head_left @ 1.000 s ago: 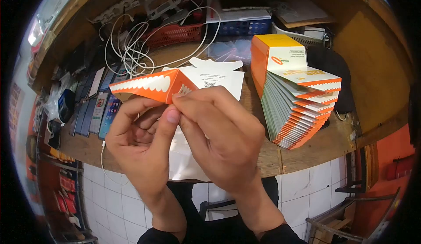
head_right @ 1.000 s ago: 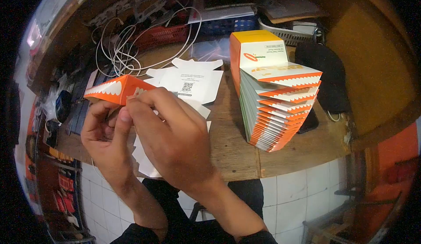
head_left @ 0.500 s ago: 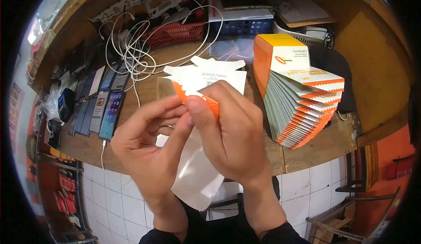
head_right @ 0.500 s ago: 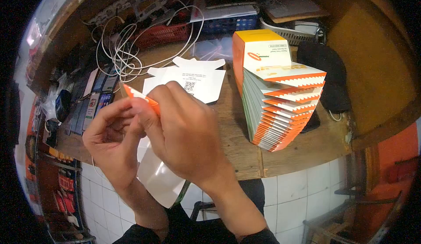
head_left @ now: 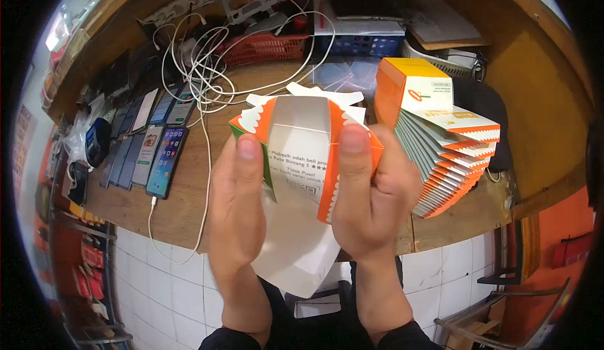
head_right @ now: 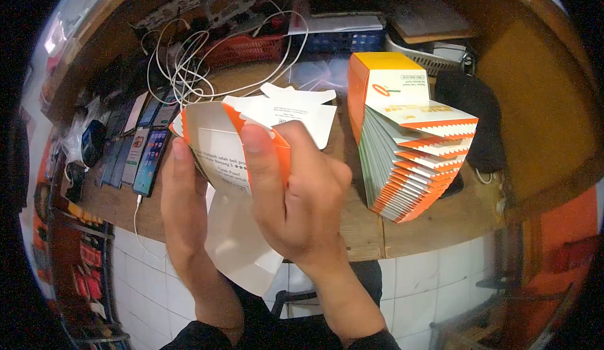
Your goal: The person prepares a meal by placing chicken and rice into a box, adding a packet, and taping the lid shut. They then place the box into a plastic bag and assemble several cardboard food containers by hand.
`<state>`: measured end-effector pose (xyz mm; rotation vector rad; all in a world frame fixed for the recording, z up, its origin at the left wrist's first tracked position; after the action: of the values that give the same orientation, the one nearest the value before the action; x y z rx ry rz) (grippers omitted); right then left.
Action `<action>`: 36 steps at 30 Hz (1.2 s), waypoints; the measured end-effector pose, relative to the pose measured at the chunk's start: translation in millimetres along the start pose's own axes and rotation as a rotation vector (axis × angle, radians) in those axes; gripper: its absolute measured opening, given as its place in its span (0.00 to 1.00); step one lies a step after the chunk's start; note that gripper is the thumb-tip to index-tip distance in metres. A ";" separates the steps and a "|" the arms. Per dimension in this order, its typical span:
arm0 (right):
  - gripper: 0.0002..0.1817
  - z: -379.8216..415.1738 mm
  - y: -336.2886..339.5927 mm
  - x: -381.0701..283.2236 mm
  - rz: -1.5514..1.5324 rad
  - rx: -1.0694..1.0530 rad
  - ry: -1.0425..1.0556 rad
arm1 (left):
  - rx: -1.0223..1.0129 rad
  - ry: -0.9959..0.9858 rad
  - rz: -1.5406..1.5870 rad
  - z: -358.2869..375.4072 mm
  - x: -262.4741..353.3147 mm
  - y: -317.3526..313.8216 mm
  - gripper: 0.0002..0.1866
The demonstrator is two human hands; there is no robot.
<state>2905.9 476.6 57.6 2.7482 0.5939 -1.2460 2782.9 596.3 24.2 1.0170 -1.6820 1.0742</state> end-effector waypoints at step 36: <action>0.15 -134.2 108.9 27.0 0.597 -0.600 0.085 | -0.254 -0.435 -0.354 -12.1 81.7 123.0 0.42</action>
<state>3057.9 413.5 117.0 2.2179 0.0917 -0.6740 2648.2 629.3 76.2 1.3813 -1.8239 0.4141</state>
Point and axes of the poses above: each hand's wrist, its own z-axis away from the middle knuckle, its own y-axis out of the back of the hand, x = y × z, the point moved 10 cm from there along -z, towards the middle knuckle, and after that the axes turned 13 degrees about x, right-handed, at the moved point
